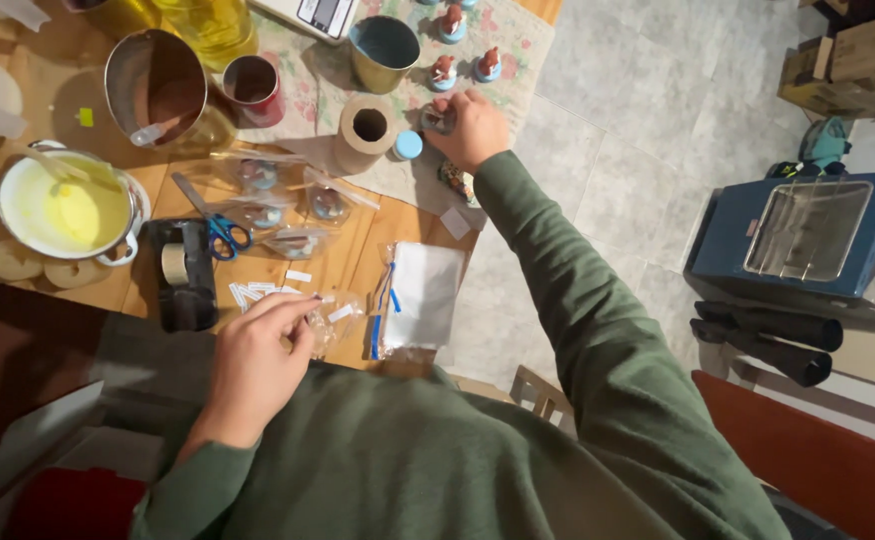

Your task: The recorder is packaging small candle-related items or figurines into small plastic bags and sealing them.

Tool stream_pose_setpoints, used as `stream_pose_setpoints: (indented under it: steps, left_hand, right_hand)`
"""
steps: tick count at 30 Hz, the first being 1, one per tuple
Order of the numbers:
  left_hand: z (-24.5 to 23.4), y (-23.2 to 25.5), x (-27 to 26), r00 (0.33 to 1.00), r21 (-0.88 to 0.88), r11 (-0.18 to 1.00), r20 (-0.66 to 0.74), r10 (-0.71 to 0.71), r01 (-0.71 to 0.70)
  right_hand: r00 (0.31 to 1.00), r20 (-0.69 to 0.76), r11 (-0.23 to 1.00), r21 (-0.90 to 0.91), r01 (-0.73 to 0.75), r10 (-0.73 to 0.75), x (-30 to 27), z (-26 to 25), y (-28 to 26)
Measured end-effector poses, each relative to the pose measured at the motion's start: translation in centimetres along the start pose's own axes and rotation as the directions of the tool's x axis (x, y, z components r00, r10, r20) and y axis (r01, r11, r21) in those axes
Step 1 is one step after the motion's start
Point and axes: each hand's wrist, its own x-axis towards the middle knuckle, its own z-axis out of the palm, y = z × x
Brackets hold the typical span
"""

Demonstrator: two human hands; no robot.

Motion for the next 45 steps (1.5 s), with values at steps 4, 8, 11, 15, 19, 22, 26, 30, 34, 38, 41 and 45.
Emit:
stream_pose_setpoints:
  steps: [4, 8, 11, 15, 19, 22, 26, 30, 34, 38, 41, 45]
  left_hand:
    - [0.0, -0.2, 0.7, 1.000, 0.019, 1.000, 0.003, 0.010, -0.010]
    - [0.2, -0.6, 1.3, 0.999, 0.040, 0.999, -0.017, 0.028, -0.027]
    - [0.3, -0.5, 1.5, 1.000, 0.031, 0.999, 0.003, 0.015, -0.015]
    - [0.9, -1.5, 1.9, 1.000, 0.020, 0.999, -0.001, 0.028, -0.028]
    - [0.7, -1.2, 2.1, 1.000, 0.020, 1.000, 0.010, 0.008, -0.009]
    - [0.6, -1.2, 2.3, 1.000, 0.028, 0.999, -0.003, 0.023, -0.023]
    - [0.7, -1.5, 2.6, 0.998, 0.024, 0.998, -0.004, 0.062, -0.062]
    - [1.0, -1.6, 3.4, 0.999, 0.014, 1.000, 0.028, 0.026, -0.027]
    - [1.9, -2.9, 4.4, 0.996, -0.004, 1.000, 0.088, -0.023, 0.023]
    - [2.3, -4.0, 5.5, 0.984, 0.067, 0.982, 0.037, 0.175, -0.177]
    - [2.6, -4.4, 6.0, 0.983, 0.091, 0.979, 0.059, 0.175, -0.180]
    - [2.1, -2.5, 6.4, 0.987, 0.038, 0.996, 0.147, 0.072, -0.079]
  right_hand:
    - [0.997, -0.025, 0.997, -0.005, 0.073, -0.073, 0.1, -1.9, 0.0]
    - [0.999, 0.001, 0.985, 0.169, 0.045, -0.046, 1.4, -2.6, 1.9]
    - [0.990, 0.098, 0.955, 0.290, 0.068, -0.100, 2.0, -2.8, 2.1]
    - [0.962, 0.268, 0.890, 0.449, -0.075, -0.054, 2.8, -1.2, 3.3]
    - [0.967, 0.248, 0.912, 0.407, -0.046, -0.061, 2.8, -1.2, 3.2]
    - [0.960, 0.275, 0.884, 0.459, -0.089, -0.046, 2.8, -1.2, 3.1]
    - [0.969, 0.245, 0.903, 0.423, -0.071, -0.039, 2.7, -0.8, 4.1]
    - [0.953, 0.298, 0.819, 0.532, -0.216, 0.058, 2.4, -1.2, 4.8]
    - [0.898, 0.427, 0.664, 0.643, -0.382, 0.102, 0.9, -2.5, 5.7]
    - [0.881, 0.457, 0.543, 0.711, -0.447, 0.126, -1.5, -6.3, 3.3]
    - [0.879, 0.449, 0.527, 0.714, -0.460, 0.159, -4.6, -10.5, -0.3]
    - [0.891, 0.442, 0.393, 0.804, -0.446, 0.106, -8.3, -13.7, -5.4]
